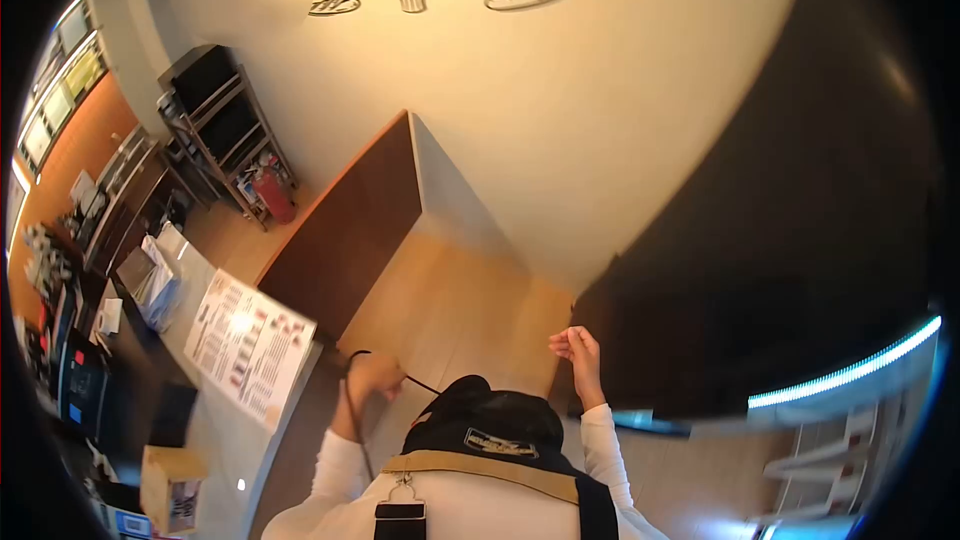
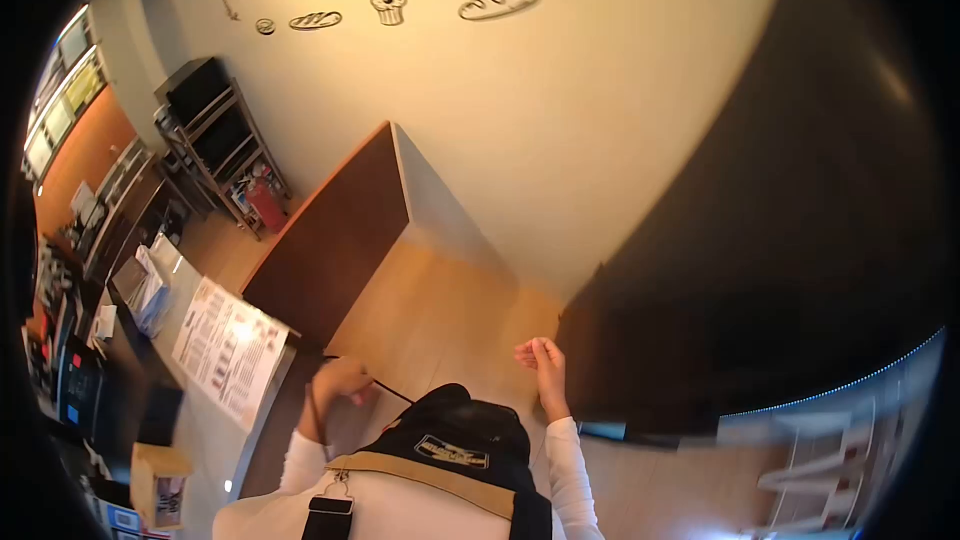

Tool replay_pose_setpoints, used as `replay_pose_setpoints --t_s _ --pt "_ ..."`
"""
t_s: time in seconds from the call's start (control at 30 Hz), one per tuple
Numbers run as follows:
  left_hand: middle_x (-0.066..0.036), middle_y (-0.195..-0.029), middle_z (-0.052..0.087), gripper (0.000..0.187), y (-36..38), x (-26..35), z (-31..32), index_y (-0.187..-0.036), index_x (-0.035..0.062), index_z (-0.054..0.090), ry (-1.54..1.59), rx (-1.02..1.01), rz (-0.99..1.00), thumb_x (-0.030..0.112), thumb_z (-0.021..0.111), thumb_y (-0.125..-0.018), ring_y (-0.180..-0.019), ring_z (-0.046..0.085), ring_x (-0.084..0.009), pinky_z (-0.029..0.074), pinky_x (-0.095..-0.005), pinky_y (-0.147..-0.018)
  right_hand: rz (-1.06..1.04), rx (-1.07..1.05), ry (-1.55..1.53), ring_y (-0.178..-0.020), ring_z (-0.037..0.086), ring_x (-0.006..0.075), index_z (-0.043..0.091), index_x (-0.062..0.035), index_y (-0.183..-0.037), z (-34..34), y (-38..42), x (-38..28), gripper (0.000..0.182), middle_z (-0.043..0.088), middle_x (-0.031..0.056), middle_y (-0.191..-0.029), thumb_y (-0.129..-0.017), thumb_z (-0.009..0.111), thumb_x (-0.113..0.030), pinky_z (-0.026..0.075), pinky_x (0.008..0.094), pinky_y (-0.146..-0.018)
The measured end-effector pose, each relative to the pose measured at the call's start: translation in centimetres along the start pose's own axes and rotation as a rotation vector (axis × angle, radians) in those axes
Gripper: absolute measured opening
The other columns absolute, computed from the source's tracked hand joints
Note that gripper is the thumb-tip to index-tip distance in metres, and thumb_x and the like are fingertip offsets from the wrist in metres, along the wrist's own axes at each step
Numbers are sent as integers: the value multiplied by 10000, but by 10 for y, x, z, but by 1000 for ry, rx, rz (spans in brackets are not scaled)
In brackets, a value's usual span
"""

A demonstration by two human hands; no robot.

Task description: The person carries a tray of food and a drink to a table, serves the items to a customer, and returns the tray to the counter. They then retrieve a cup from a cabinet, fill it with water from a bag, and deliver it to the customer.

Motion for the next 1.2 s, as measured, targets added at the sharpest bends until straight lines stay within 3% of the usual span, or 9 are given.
replay_pose_setpoints --t_s 0.33,0.4,0.47,0.63,0.7,0.77,0.97,1.03,1.2 --pt "-98 -829 656 166 -171 -96 -72 -793 89 684 225 -168 -353 198 589 -711 -729 627 -210 477 -357 -655 -284 -692 518 -864 606 188 572 0 -1013 97 -422 -39 228 634 100 -923 -877 512 -172 461 280 -763" --pt "-123 -921 655 209 -162 -71 -138 -879 100 687 -172 -189 -533 185 606 -706 -830 636 -247 491 -375 -722 -431 -890 577 -909 592 258 563 0 -1036 170 -466 -64 243 616 133 -962 -845 530 -147 452 319 -809" --pt "-138 -833 655 196 -152 -108 -167 -860 88 686 41 355 -530 160 595 -702 -770 634 -285 497 -375 -711 -600 -1079 635 -955 566 292 553 -7 -1056 241 -504 -84 266 594 144 -1004 -821 547 -133 440 339 -839" --pt "-119 -890 636 158 -43 88 -307 -912 2 621 151 1575 -570 76 510 -826 -818 613 -268 484 -340 -733 -1136 -1167 617 -991 533 324 494 -44 -1127 417 -598 -28 408 550 162 -1043 -761 619 -174 430 381 -866" --pt "-137 -892 628 167 -43 141 -313 -923 14 623 398 1668 -532 122 536 -829 -866 583 -294 459 -373 -771 -1276 -1170 783 -1002 521 337 503 -58 -1119 458 -625 -6 465 548 168 -1048 -709 669 -197 416 432 -884" --pt "-125 -893 631 172 -58 184 -303 -939 24 622 495 1670 -527 129 544 -827 -867 585 -284 460 -355 -772 -1059 -1253 1486 -1047 506 297 532 -85 -1038 481 -652 34 474 549 127 -1058 -627 722 -225 404 516 -861" --pt "-128 -959 629 238 -130 211 -193 -994 46 610 794 1408 -736 221 542 -847 -899 599 -285 469 -361 -780 -1359 -731 1566 -794 576 227 538 -125 -858 379 -595 64 91 558 50 -849 -793 538 -189 466 396 -650" --pt "-154 -969 623 295 -165 193 -159 -1040 32 587 934 1420 -777 253 542 -849 -904 600 -299 471 -374 -779 -1255 -878 1732 -768 596 216 559 -87 -853 311 -556 85 138 579 67 -836 -799 531 -211 475 352 -627" --pt "-253 -971 596 624 -264 165 -104 -1286 7 366 1021 1378 -979 345 586 -810 -902 591 -365 468 -406 -779 -740 -2240 1371 -888 596 311 471 11 -1138 165 -406 47 650 573 199 -992 -733 633 -471 473 402 -737"
Point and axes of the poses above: each hand's wrist, its own y-axis away from the middle knuckle, its own z-axis out of the palm, x = y × z, the point moved 3 cm from there along -y, towards the middle knuckle
